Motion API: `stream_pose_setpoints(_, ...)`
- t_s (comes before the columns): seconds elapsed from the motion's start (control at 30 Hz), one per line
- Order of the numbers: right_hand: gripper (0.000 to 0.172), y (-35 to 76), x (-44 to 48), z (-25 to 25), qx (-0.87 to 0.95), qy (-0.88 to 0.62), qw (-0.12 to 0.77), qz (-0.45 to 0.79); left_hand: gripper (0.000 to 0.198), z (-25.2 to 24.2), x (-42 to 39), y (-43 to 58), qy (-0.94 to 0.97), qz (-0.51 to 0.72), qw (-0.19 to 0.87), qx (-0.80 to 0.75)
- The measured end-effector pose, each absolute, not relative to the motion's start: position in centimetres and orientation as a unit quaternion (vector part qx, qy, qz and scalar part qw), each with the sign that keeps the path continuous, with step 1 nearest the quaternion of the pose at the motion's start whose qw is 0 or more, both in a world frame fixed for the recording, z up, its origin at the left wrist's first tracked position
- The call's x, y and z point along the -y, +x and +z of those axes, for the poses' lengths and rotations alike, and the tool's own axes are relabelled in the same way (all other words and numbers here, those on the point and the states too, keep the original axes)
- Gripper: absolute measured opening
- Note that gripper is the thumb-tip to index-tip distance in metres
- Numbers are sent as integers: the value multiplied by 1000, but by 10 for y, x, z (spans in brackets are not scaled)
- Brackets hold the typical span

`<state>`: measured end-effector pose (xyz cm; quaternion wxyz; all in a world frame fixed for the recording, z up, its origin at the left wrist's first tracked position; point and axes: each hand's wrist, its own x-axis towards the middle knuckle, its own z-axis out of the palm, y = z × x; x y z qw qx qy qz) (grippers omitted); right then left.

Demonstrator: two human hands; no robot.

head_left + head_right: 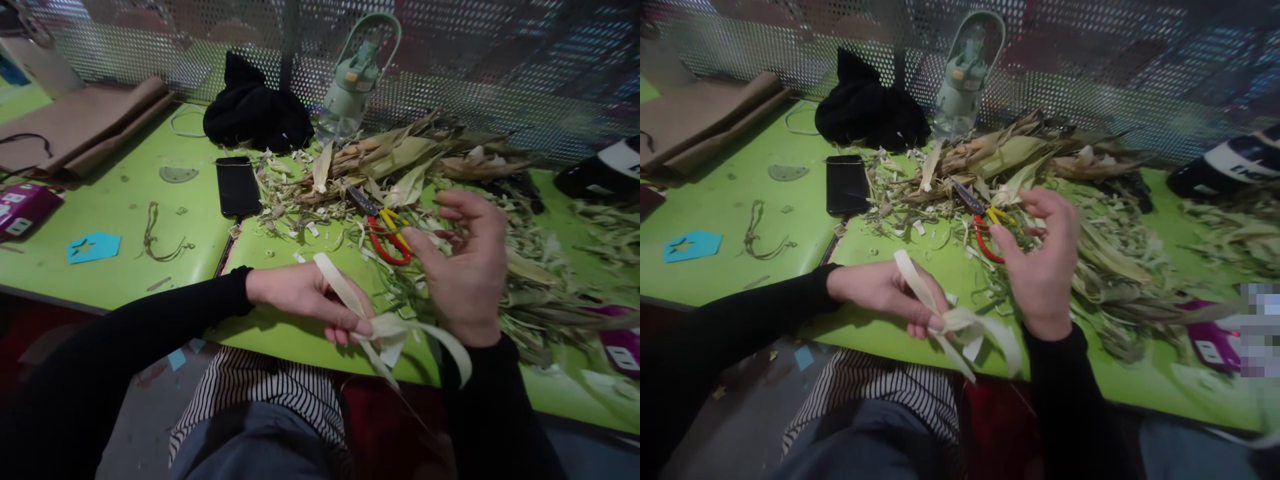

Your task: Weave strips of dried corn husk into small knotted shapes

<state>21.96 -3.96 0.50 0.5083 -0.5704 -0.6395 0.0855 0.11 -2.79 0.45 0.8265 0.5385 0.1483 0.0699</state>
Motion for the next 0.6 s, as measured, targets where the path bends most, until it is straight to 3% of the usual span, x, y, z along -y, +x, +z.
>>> stream_pose_setpoints(0.13,25,223,43,12,724,-447,480,216,14,4,17,0,562,196,770,-228)
stream_pose_setpoints(0.3,20,216,46,12,794,-459,390,78,24,-3,11,1,599,275,701,-271)
stream_pose_setpoints(0.4,11,213,46,11,801,-460,381,30,27,-5,12,2,626,286,674,-270)
stream_pose_setpoints(0.5,6,213,46,10,783,-480,391,62,29,-7,12,2,635,307,652,-278)
stream_pose_setpoints(0.6,16,212,44,9,762,-517,361,150,28,-8,12,3,646,328,629,-282)
